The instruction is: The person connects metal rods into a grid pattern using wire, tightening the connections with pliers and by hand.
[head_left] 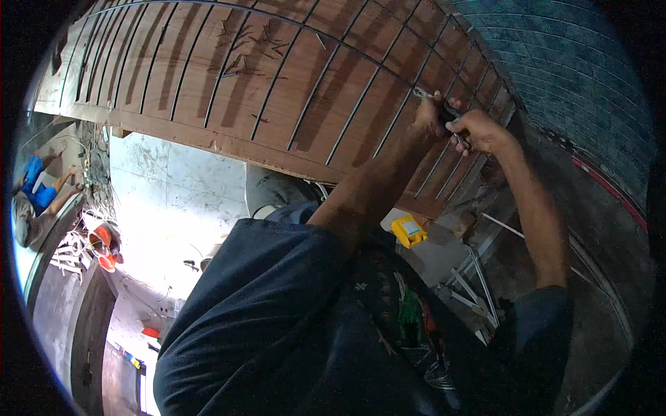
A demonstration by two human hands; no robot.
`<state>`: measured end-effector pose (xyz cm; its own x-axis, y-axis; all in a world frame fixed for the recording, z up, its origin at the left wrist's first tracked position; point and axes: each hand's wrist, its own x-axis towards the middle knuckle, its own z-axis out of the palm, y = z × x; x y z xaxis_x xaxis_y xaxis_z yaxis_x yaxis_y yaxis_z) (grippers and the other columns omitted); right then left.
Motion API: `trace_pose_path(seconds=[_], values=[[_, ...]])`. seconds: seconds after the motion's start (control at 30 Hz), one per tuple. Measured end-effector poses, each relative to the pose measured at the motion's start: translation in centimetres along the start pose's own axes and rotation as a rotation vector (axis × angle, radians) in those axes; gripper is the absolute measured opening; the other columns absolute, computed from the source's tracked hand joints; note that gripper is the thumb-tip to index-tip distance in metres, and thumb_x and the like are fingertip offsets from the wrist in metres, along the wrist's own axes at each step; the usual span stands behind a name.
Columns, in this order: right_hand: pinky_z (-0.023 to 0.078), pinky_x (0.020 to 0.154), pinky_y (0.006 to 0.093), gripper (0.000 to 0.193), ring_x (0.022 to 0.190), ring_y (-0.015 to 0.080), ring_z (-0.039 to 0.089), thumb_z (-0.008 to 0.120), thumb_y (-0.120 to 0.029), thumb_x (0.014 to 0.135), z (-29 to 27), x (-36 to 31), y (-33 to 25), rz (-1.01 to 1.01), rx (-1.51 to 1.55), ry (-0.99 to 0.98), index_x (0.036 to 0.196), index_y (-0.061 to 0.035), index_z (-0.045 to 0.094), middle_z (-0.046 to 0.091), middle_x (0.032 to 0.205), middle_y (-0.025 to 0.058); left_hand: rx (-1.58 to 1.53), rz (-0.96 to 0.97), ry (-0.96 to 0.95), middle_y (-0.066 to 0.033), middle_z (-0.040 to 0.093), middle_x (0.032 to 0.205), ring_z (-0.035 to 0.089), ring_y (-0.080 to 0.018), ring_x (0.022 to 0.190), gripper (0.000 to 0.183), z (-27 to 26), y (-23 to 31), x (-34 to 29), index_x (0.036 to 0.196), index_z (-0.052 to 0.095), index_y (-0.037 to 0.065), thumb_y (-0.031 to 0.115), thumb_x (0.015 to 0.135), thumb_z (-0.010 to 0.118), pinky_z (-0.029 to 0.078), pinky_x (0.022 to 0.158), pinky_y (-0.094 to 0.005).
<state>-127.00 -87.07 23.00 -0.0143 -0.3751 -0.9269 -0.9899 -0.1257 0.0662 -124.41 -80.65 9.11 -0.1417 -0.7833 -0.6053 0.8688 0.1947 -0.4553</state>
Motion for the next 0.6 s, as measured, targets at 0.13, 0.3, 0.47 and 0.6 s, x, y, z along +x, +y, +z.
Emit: trace_pose_path(seconds=[0.13, 0.3, 0.47, 0.6], values=[[0.057, 0.061, 0.0391, 0.031, 0.078, 0.0296, 0.068, 0.073, -0.016, 0.083, 0.9, -0.6, 1.0, -0.043, -0.253, 0.04, 0.106, 0.002, 0.06, 0.067, 0.09, 0.0146, 0.165, 0.048, -0.215, -0.0102, 0.057, 0.092, 0.058, -0.0298, 0.083, 0.036, -3.3, -0.6, 0.9, 0.092, 0.048, 0.01, 0.042, 0.104, 0.037, 0.048, 0.079, -0.0461], [0.049, 0.084, 0.0452, 0.031, 0.098, 0.0311, 0.061, 0.069, -0.009, 0.081, 6.3, -0.8, 0.0, -0.349, -1.112, 0.966, 0.108, 0.0027, 0.061, 0.062, 0.102, 0.0169, 0.155, 0.042, 0.035, -0.0165, 0.058, 0.112, 0.057, -0.0285, 0.103, 0.045, -2.0, 0.1, 1.1, 0.114, 0.056, 0.006, 0.048, 0.099, 0.049, 0.048, 0.084, -0.051], [0.051, 0.069, 0.0433, 0.029, 0.08, 0.0264, 0.062, 0.069, -0.007, 0.079, 2.7, 5.6, 4.1, -0.19, -0.088, 0.381, 0.105, 0.0029, 0.061, 0.061, 0.092, 0.0136, 0.206, 0.041, 0.014, -0.014, 0.058, 0.111, 0.057, -0.0268, 0.102, 0.046, -2.1, 0.8, 0.3, 0.113, 0.057, 0.007, 0.049, 0.098, 0.049, 0.046, 0.088, -0.0508], [0.051, 0.064, 0.0423, 0.024, 0.072, 0.0239, 0.06, 0.069, -0.008, 0.078, 2.2, 2.9, 4.1, -0.141, 0.485, -0.011, 0.1, -0.0009, 0.061, 0.059, 0.087, 0.0095, 0.265, 0.026, 0.01, -0.012, 0.059, 0.109, 0.057, -0.0255, 0.102, 0.046, -2.9, 1.1, 0.0, 0.113, 0.057, 0.008, 0.051, 0.098, 0.049, 0.045, 0.09, -0.0507]])
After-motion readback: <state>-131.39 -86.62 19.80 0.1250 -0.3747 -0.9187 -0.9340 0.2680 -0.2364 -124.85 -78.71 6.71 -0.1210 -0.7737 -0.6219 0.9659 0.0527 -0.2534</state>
